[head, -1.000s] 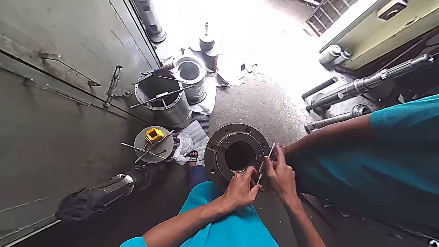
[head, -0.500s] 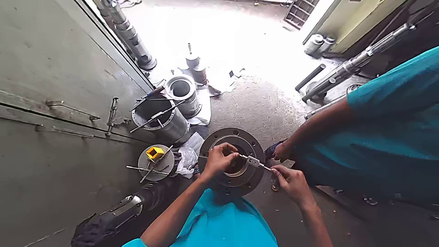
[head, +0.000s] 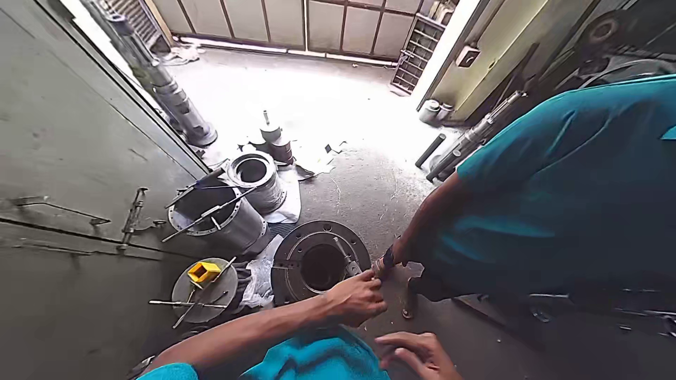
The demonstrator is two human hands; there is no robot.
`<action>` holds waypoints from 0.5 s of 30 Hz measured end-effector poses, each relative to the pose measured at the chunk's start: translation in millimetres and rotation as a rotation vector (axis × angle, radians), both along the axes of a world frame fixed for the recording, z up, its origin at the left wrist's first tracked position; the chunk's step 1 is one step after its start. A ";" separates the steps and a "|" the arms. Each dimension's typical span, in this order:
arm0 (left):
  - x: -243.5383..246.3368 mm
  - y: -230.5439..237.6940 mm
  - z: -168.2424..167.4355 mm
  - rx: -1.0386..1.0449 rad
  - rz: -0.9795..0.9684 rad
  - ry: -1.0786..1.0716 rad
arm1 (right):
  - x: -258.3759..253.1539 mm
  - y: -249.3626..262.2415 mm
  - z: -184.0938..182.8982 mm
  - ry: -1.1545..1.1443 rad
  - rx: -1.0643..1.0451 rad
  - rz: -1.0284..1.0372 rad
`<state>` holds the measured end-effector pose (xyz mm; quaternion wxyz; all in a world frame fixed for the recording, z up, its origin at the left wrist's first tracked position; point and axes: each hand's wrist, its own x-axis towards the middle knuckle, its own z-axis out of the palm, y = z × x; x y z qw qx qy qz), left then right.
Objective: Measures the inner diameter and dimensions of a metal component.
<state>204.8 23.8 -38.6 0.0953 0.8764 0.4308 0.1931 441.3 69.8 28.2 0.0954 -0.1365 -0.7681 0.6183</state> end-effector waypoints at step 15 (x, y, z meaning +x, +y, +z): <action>-80.6 -68.6 15.1 -0.282 0.843 0.091 | 34.6 17.9 -34.2 -0.072 0.051 -0.629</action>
